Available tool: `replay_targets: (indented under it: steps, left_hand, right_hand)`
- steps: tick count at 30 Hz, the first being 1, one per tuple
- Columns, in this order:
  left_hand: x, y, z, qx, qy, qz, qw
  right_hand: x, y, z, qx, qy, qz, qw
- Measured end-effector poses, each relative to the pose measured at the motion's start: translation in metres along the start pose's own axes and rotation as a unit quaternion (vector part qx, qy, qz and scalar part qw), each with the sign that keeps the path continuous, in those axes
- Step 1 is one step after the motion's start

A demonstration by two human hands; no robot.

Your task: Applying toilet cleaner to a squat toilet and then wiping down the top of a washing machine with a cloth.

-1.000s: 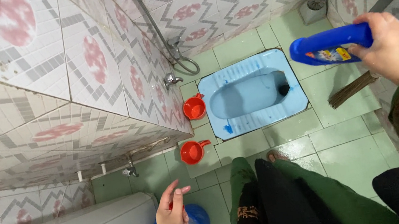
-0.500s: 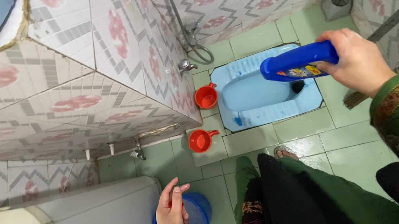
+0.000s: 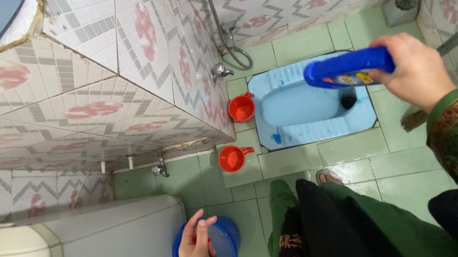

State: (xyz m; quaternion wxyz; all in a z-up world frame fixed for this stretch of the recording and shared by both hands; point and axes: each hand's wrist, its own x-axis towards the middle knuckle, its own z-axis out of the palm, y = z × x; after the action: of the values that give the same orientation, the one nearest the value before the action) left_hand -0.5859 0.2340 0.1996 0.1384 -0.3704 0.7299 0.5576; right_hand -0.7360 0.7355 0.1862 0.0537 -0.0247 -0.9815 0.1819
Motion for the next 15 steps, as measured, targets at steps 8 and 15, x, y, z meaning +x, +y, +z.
replay_targets:
  steps: [8,15]
  left_hand:
    - [0.006,-0.022,0.013,-0.002,-0.006,0.021,1.000]
    - [-0.008,-0.008,0.036,-0.004,0.020,-0.029,0.999]
  right_hand:
    - [0.031,-0.016,0.013,0.119,0.099,0.061,0.986]
    - [0.056,0.008,0.009,0.114,0.143,0.015,0.983]
